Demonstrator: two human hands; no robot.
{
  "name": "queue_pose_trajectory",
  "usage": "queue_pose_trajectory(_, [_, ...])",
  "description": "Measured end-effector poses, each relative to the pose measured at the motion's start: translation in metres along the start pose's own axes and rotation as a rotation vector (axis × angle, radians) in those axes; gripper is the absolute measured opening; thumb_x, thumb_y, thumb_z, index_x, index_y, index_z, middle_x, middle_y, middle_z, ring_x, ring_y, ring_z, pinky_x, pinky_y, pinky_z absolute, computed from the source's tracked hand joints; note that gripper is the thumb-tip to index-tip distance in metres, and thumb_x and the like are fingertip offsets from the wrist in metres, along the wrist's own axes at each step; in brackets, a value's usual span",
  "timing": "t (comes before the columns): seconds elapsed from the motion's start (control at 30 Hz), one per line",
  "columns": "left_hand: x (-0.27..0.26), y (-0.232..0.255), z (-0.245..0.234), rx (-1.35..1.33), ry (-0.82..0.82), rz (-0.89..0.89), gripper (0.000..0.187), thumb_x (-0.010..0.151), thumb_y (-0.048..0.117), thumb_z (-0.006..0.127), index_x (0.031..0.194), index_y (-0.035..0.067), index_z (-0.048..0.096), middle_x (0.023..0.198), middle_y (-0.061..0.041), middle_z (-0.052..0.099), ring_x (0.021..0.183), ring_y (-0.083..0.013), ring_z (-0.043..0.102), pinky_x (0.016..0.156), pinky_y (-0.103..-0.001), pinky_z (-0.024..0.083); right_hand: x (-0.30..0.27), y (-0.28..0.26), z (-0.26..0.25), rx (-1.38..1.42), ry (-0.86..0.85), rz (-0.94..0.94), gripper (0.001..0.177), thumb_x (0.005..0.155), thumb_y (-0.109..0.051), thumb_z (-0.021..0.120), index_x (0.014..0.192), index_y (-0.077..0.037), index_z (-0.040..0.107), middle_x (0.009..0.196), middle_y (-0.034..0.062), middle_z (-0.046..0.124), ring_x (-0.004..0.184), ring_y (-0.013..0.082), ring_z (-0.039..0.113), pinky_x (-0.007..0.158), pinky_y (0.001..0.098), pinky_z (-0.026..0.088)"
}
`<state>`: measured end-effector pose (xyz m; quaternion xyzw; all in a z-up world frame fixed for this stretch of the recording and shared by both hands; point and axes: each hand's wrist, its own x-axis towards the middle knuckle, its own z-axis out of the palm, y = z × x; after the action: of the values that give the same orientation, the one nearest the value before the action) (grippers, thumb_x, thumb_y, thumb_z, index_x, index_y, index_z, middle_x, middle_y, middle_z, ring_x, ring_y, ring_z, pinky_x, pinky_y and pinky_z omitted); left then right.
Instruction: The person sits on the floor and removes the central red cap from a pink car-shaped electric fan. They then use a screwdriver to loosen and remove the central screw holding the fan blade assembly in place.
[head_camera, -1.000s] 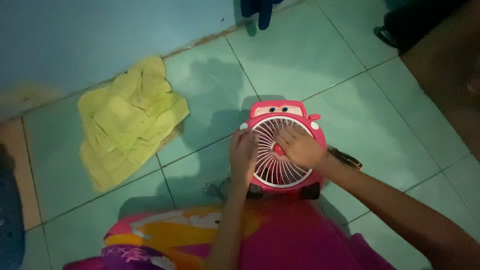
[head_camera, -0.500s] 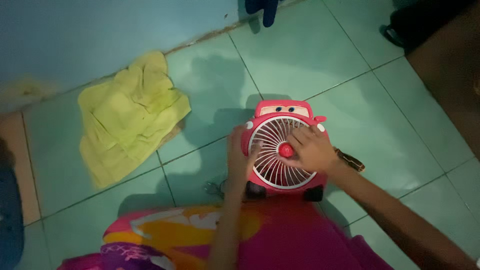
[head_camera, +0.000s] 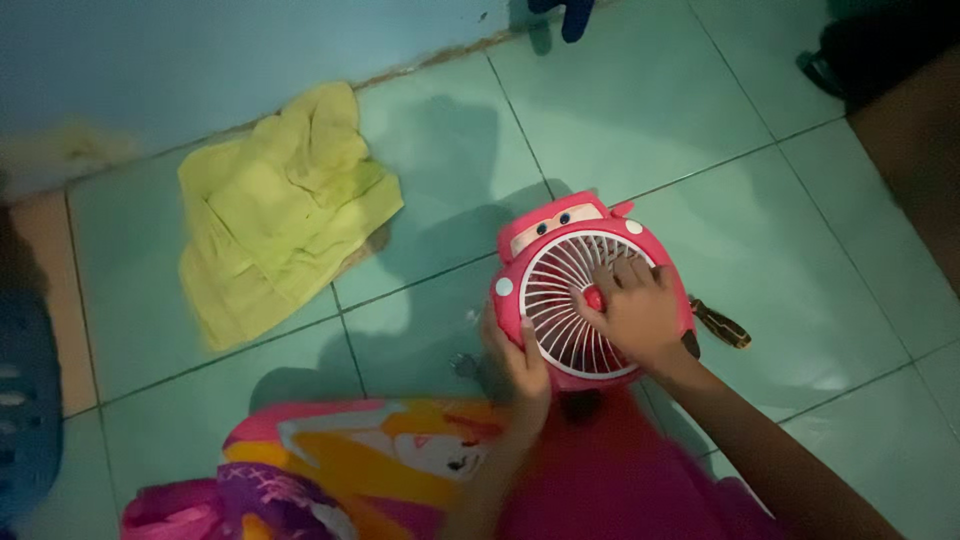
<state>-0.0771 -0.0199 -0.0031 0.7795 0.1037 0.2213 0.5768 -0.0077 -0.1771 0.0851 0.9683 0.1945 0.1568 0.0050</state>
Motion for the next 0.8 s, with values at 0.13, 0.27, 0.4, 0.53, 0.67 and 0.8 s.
queue_pose_trajectory(0.13, [0.017,-0.017,0.006,0.044,-0.085,-0.168,0.061,0.107,0.032,0.050,0.156,-0.001,0.035,0.154,-0.028,0.043,0.142,-0.0435,0.044,0.116,-0.055,0.035,0.004,0.002,0.004,0.078,0.052,-0.062,0.032,0.086,-0.042,0.071,0.091,-0.011,0.071,0.094,0.0073,0.067,0.092,0.0251,0.064,0.081,0.0431,0.045])
queue_pose_trajectory(0.27, [0.051,-0.044,0.002,0.080,-0.230,-0.178,0.077,0.104,0.041,0.052,0.159,-0.001,0.018,0.155,-0.032,0.036,0.141,-0.0426,0.041,0.114,-0.054,0.036,0.005,0.005,0.004,0.077,0.073,-0.140,0.035,0.087,-0.042,0.074,0.084,-0.007,0.069,0.089,0.0095,0.067,0.088,0.0267,0.065,0.080,0.0417,0.046])
queue_pose_trajectory(0.4, [0.077,-0.051,0.002,0.183,-0.082,0.303,0.083,0.109,0.051,0.055,0.157,-0.006,0.019,0.156,-0.040,0.028,0.146,-0.0498,0.030,0.120,-0.057,0.024,0.004,0.009,0.004,0.122,0.022,-0.168,0.034,0.087,-0.041,0.075,0.082,-0.008,0.070,0.083,0.0082,0.066,0.083,0.0259,0.066,0.079,0.0421,0.047])
queue_pose_trajectory(0.53, [0.092,-0.042,0.001,0.496,-0.233,0.334,0.053,0.103,0.044,0.053,0.142,0.009,0.051,0.151,-0.031,0.043,0.141,-0.0475,0.039,0.116,-0.054,0.027,0.003,0.019,0.004,0.141,0.058,-0.288,0.036,0.084,-0.042,0.075,0.086,-0.007,0.070,0.090,0.0067,0.068,0.091,0.0243,0.066,0.085,0.0409,0.048])
queue_pose_trajectory(0.67, [0.099,-0.033,0.000,0.144,-0.460,0.188,0.045,0.108,0.033,0.048,0.143,0.004,0.053,0.147,-0.021,0.054,0.140,-0.0410,0.045,0.120,-0.052,0.033,0.013,0.040,0.006,0.245,0.014,-0.496,0.043,0.084,-0.049,0.075,0.091,-0.007,0.070,0.096,0.0063,0.068,0.096,0.0234,0.065,0.090,0.0408,0.048])
queue_pose_trajectory(0.8, [0.096,-0.032,0.000,0.106,-0.416,0.197,0.045,0.108,0.027,0.049,0.146,0.003,0.049,0.149,-0.022,0.052,0.141,-0.0411,0.046,0.122,-0.051,0.035,0.023,0.051,0.002,0.192,-0.092,-0.599,0.047,0.086,-0.053,0.074,0.093,-0.007,0.070,0.095,0.0088,0.067,0.094,0.0251,0.065,0.087,0.0412,0.048])
